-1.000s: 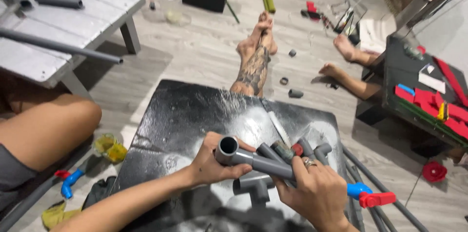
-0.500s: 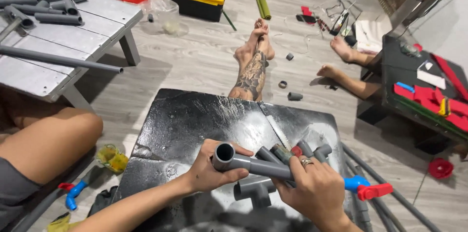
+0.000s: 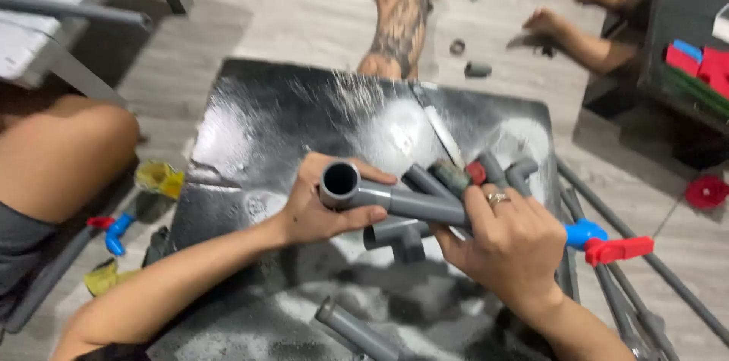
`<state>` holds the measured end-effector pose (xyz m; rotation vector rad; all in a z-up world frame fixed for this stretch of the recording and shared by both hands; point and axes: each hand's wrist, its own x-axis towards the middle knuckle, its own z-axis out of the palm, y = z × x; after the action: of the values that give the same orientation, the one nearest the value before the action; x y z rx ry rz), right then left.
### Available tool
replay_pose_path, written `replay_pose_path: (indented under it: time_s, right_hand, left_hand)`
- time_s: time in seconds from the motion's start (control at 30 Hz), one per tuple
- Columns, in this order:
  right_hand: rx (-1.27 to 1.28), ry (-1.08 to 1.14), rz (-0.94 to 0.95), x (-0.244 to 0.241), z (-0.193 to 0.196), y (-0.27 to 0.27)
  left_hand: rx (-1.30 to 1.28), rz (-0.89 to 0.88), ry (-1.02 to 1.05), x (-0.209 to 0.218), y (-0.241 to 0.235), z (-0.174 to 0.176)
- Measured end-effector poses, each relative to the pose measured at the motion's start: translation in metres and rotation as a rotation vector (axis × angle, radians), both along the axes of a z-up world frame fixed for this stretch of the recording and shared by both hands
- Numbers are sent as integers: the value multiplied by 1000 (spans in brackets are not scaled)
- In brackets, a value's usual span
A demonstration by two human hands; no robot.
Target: The person assembles a PVC pipe structure by connecting various fittings and pipes on a black surface. They insert pipes into elbows and tees, attach a valve, and adjust the configuration multiple times.
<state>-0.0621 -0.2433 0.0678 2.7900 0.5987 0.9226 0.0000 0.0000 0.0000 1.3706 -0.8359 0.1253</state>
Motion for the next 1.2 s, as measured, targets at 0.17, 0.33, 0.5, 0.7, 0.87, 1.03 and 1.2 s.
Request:
replay_pose_path:
  time_s: [0.17,0.33,0.5,0.7,0.87,1.03,1.2]
  right_hand:
    - [8,15,29,0,0,0]
    - [-40,-34,56,0,1,-2]
    - [-37,-48,119,-3,3,-2]
    - [-75,-30,55,-9,1,3]
    - [-103,-30,29,-8,-1,3]
    - [-91,-23,21,-2,-1,0]
    - [-80,-49,39,-2,-1,1]
  left_hand:
    - [42,18,9,-2,1,3]
    - [68,46,-40,-3,3,8]
    - [53,35,-50,-3,6,6]
    - [70,63,15,-5,7,7]
    - [38,59,7,-1,8,2]
    - [40,44,34,1,6,8]
    - [60,28,42,1,8,9]
